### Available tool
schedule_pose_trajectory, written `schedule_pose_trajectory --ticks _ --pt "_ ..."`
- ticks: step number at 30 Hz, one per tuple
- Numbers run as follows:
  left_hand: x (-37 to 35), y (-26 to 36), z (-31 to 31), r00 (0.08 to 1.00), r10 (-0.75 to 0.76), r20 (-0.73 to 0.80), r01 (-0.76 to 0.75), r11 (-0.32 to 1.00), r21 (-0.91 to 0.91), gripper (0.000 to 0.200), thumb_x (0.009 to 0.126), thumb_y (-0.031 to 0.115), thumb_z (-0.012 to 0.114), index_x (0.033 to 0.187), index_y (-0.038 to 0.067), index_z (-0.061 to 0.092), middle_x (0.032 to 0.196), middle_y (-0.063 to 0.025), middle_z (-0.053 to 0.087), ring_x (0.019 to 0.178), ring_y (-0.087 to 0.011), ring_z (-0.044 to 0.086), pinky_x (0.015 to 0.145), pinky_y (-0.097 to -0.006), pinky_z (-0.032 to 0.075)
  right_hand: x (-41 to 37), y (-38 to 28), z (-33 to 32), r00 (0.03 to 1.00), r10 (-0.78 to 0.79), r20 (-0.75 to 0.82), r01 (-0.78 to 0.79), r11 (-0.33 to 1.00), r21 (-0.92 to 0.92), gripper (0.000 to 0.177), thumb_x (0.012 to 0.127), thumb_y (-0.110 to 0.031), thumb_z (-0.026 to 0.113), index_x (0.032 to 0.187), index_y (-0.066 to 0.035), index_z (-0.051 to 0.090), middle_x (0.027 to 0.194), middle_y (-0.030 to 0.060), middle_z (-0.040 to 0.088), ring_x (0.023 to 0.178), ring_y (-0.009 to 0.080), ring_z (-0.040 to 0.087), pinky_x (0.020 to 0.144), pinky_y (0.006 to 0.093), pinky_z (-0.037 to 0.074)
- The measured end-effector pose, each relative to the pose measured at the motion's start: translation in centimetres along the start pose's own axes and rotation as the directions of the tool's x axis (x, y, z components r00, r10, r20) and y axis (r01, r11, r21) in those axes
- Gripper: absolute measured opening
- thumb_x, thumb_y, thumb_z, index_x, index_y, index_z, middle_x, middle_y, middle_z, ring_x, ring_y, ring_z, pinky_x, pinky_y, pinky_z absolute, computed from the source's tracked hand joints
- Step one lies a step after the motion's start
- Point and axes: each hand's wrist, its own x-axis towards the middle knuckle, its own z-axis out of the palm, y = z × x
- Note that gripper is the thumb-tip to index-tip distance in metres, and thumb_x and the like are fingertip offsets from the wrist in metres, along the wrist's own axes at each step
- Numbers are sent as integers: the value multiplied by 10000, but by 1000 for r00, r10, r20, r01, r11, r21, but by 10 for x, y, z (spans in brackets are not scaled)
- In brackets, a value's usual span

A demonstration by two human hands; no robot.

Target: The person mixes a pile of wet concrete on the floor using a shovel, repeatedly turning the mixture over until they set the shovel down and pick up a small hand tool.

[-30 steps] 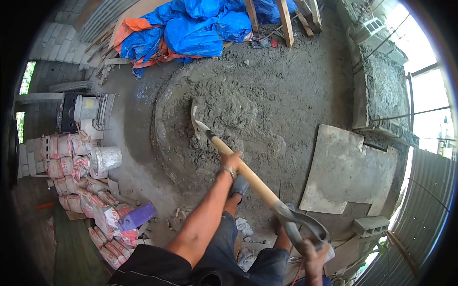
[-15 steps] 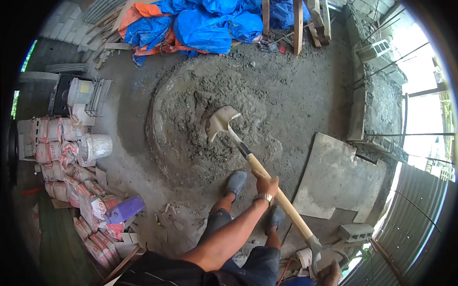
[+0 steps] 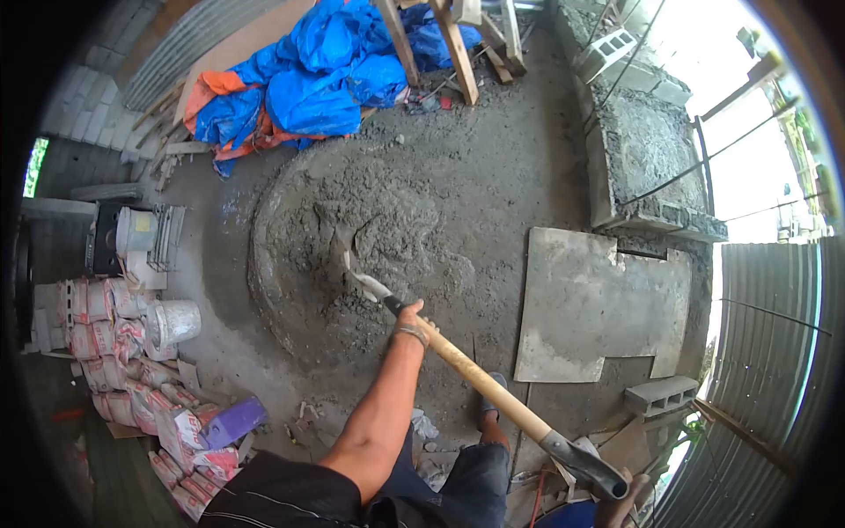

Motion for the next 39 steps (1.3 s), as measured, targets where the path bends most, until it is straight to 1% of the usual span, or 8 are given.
schedule_pose_trajectory --ticks 6,8,11,13,17,19,31,39 --pt "-40 -102 17 925 132 355 -74 982 -173 256 815 300 631 717 148 449 572 14 433 495 -156 450 497 -357 422 -2 -10 -68 976 -3 219 94 909 -406 371 884 -298 473 982 41 591 963 102 604 806 195 600 636 296 482" --pt "-55 -148 21 885 101 454 -62 993 -101 242 816 286 623 707 154 453 579 3 452 501 -166 467 501 -353 443 20 54 -131 860 486 154 -392 823 -410 332 842 -241 529 1016 30 606 899 112 626 748 182 607 573 302 473" --pt "-42 -226 36 873 -216 438 160 974 161 213 770 188 697 806 101 506 648 -36 516 544 -202 533 558 -379 499 46 122 -189 884 197 425 311 431 -847 296 836 -211 552 997 30 608 855 112 639 744 168 601 602 295 466" --pt "-16 -289 53 899 -244 363 160 956 248 197 760 136 701 784 82 513 657 -42 528 551 -193 546 532 -341 491 34 113 -165 852 -1 -523 -388 669 -634 329 830 -302 609 944 5 644 921 187 657 777 326 625 663 375 499" --pt "16 -360 95 942 -306 136 220 873 435 237 749 179 714 828 53 529 687 -69 554 615 -231 585 556 -370 492 26 145 -202 841 -380 -385 -346 170 -923 372 849 -335 556 993 -4 650 1003 202 638 873 350 603 756 400 479" --pt "41 -365 112 911 -387 141 282 836 472 226 761 170 705 828 52 525 706 -72 556 614 -228 582 565 -380 499 42 106 -152 746 -374 -551 -274 581 -766 302 844 -240 578 968 27 643 981 186 641 889 301 602 778 367 474" --pt "223 106 171 843 -21 537 28 1000 -3 136 826 179 590 799 64 522 722 -96 577 703 -245 569 740 -416 492 240 -34 286 840 -471 -271 270 795 -543 91 811 -94 599 844 -10 582 709 20 559 648 111 512 592 267 433" --pt "122 188 77 753 298 586 -82 927 -365 335 862 379 567 670 138 433 596 16 424 537 -131 437 518 -281 405 143 -90 309 234 -815 531 962 117 -245 159 788 -71 631 809 -83 473 758 80 524 711 246 520 683 403 426"
